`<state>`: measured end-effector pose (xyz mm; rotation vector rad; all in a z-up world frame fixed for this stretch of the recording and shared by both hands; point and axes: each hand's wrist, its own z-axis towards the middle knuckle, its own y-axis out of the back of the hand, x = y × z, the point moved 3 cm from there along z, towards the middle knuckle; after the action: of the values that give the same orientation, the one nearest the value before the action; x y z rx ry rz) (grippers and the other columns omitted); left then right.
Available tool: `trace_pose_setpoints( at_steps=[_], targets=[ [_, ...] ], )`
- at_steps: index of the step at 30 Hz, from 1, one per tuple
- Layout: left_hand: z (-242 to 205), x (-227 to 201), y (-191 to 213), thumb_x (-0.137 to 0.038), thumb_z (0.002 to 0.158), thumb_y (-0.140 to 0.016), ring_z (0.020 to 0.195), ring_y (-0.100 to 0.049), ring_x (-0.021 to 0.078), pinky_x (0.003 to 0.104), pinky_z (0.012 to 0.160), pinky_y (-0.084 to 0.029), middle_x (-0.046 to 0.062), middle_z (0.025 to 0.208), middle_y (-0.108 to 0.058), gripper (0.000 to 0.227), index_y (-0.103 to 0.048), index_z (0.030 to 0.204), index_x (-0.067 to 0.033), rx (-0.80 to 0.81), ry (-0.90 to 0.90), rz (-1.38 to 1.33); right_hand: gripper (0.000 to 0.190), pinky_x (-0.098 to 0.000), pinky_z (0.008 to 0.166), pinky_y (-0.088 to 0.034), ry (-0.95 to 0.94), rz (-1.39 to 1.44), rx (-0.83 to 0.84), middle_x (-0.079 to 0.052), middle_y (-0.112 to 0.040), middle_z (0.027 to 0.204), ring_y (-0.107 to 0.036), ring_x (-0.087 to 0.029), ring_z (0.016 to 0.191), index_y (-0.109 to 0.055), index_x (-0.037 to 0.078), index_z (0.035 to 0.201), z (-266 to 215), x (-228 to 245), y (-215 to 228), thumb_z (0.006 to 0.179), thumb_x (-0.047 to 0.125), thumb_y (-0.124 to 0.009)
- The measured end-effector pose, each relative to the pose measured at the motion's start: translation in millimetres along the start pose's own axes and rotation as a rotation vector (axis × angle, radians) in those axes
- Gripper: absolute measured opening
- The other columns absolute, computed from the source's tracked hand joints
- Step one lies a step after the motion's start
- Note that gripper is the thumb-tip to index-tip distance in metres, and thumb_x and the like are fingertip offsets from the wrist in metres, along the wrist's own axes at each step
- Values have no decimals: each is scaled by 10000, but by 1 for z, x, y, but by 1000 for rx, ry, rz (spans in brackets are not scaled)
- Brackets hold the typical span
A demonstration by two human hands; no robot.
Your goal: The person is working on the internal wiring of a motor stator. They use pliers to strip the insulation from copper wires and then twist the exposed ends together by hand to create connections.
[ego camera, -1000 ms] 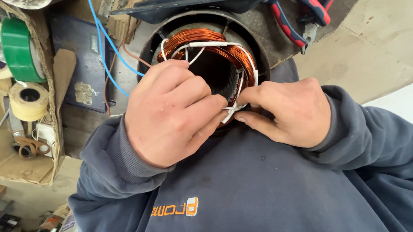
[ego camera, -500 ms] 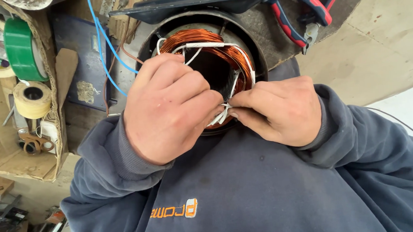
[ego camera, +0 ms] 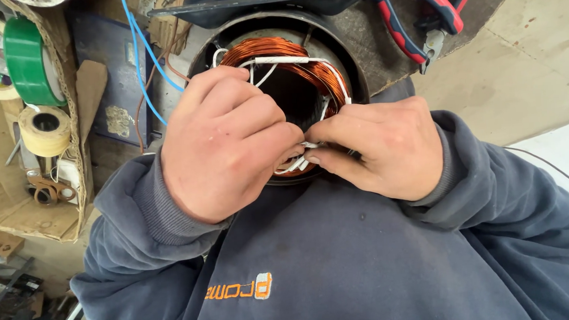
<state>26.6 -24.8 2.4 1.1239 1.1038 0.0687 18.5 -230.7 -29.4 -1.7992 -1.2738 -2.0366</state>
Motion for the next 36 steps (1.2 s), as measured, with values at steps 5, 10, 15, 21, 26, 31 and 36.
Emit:
trace_pose_setpoints(
  at_steps=[5,10,15,21,26,31,36],
  targets=[
    [1,-2,0,-209,882,-795,1028,-586,237,469,1110,-433,-2,953,-611,163,-731,1004,-123,-8,25,18,177,-351,540,-474,51,5,-48,-25,-653,764,-653,-221,653,-745,99,1008,-4,-1,-3,867,149,-839],
    [0,-1,-1,-223,895,-810,1041,-590,248,462,1099,-435,4,945,-607,154,-716,967,-125,-21,65,22,178,-353,535,-470,90,-12,-67,-19,-647,750,-650,-214,645,-745,85,995,-7,-1,-5,866,145,-853],
    [0,2,0,-234,880,-815,1032,-587,256,458,1095,-428,2,952,-617,166,-724,972,-129,12,36,-23,160,-329,564,-493,38,42,-84,-21,-685,814,-671,-205,678,-734,90,993,-6,0,-6,873,129,-831],
    [0,5,2,-237,887,-819,1011,-581,253,451,1069,-430,-7,934,-616,155,-743,981,-141,19,17,-73,141,-328,547,-477,2,37,-70,-17,-683,784,-672,-200,661,-729,96,956,-6,0,-6,867,133,-831],
    [0,4,2,-236,896,-817,1019,-582,255,448,1061,-428,-7,945,-615,158,-735,982,-132,11,10,-58,149,-338,547,-477,67,-2,-68,-24,-674,771,-663,-212,658,-738,83,973,-6,0,-6,869,124,-836],
    [2,3,5,-229,873,-814,992,-572,272,442,1042,-427,2,918,-597,159,-724,952,-125,30,-5,-51,151,-350,545,-472,122,-61,-99,-21,-656,750,-651,-212,645,-740,77,971,-4,5,-6,862,102,-841],
    [3,2,7,-250,877,-812,998,-575,281,445,1034,-428,19,904,-584,175,-710,924,-115,36,-26,-17,165,-356,505,-429,124,-104,-102,-23,-607,688,-604,-212,584,-736,78,935,-3,6,-8,835,107,-865]
  ],
)
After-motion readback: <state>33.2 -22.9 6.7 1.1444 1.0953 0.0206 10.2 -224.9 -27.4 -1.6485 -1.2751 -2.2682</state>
